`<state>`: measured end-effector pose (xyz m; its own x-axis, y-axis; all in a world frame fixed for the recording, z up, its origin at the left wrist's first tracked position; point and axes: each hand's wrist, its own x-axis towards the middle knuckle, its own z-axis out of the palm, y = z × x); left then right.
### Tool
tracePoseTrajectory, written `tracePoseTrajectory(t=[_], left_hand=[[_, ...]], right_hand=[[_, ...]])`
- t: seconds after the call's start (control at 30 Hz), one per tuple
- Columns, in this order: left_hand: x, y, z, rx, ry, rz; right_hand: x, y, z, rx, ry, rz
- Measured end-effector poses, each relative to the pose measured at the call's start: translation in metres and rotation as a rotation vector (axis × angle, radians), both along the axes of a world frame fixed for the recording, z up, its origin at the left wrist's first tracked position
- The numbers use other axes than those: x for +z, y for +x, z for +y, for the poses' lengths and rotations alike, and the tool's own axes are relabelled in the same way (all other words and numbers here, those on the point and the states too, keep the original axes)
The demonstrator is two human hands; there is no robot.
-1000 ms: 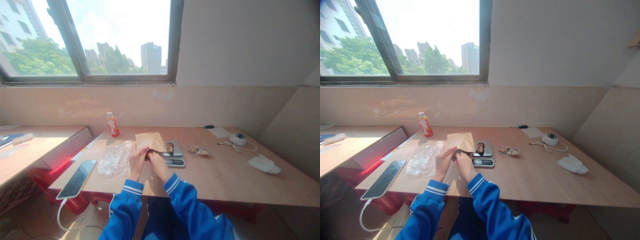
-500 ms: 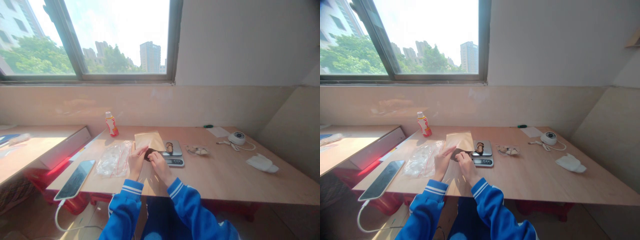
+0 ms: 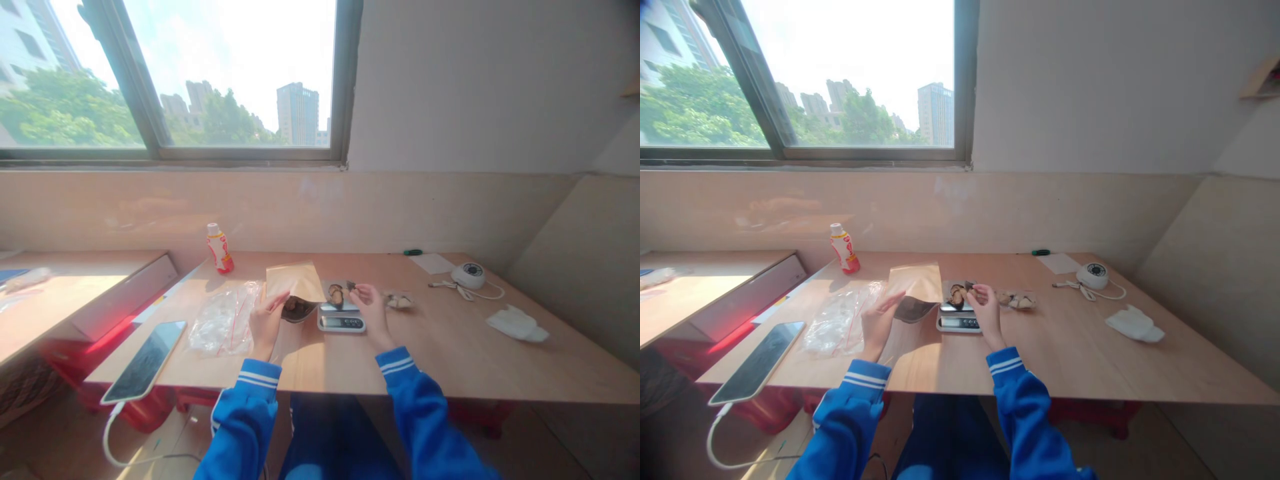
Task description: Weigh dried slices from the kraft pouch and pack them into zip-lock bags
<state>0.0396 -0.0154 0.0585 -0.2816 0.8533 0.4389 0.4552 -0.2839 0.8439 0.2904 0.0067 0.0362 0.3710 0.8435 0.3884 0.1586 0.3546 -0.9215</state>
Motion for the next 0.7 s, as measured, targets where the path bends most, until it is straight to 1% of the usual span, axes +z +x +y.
tracePoseTrajectory(t=[0.07,0.13,0.2,0.3,0.43,0.6,0.7], left_hand=[[0.0,0.0,-0.001,-0.004,0.001,-0.011],[-0.001,0.0,-0.001,-0.007,0.011,-0.008],[-0.001,0.0,-0.001,-0.005,0.02,0.006],[-0.002,-0.002,0.0,-0.001,0.02,0.022],[-0.002,-0.003,0.0,0.001,0.015,0.022],[0.003,0.0,-0.003,0.0,0.006,-0.02],[0.005,0.002,-0.005,-0.012,0.006,-0.038]], right_hand=[[-0.01,0.012,0.022,-0.002,-0.101,0.059],[-0.018,0.018,0.038,-0.004,-0.157,0.053],[-0.024,0.02,0.047,-0.01,-0.16,0.019],[-0.029,0.02,0.052,0.005,-0.148,-0.021],[-0.031,0.021,0.053,0.038,-0.161,-0.063],[-0.027,0.028,0.055,0.014,-0.079,-0.096],[-0.023,0.031,0.061,0.006,-0.065,-0.154]])
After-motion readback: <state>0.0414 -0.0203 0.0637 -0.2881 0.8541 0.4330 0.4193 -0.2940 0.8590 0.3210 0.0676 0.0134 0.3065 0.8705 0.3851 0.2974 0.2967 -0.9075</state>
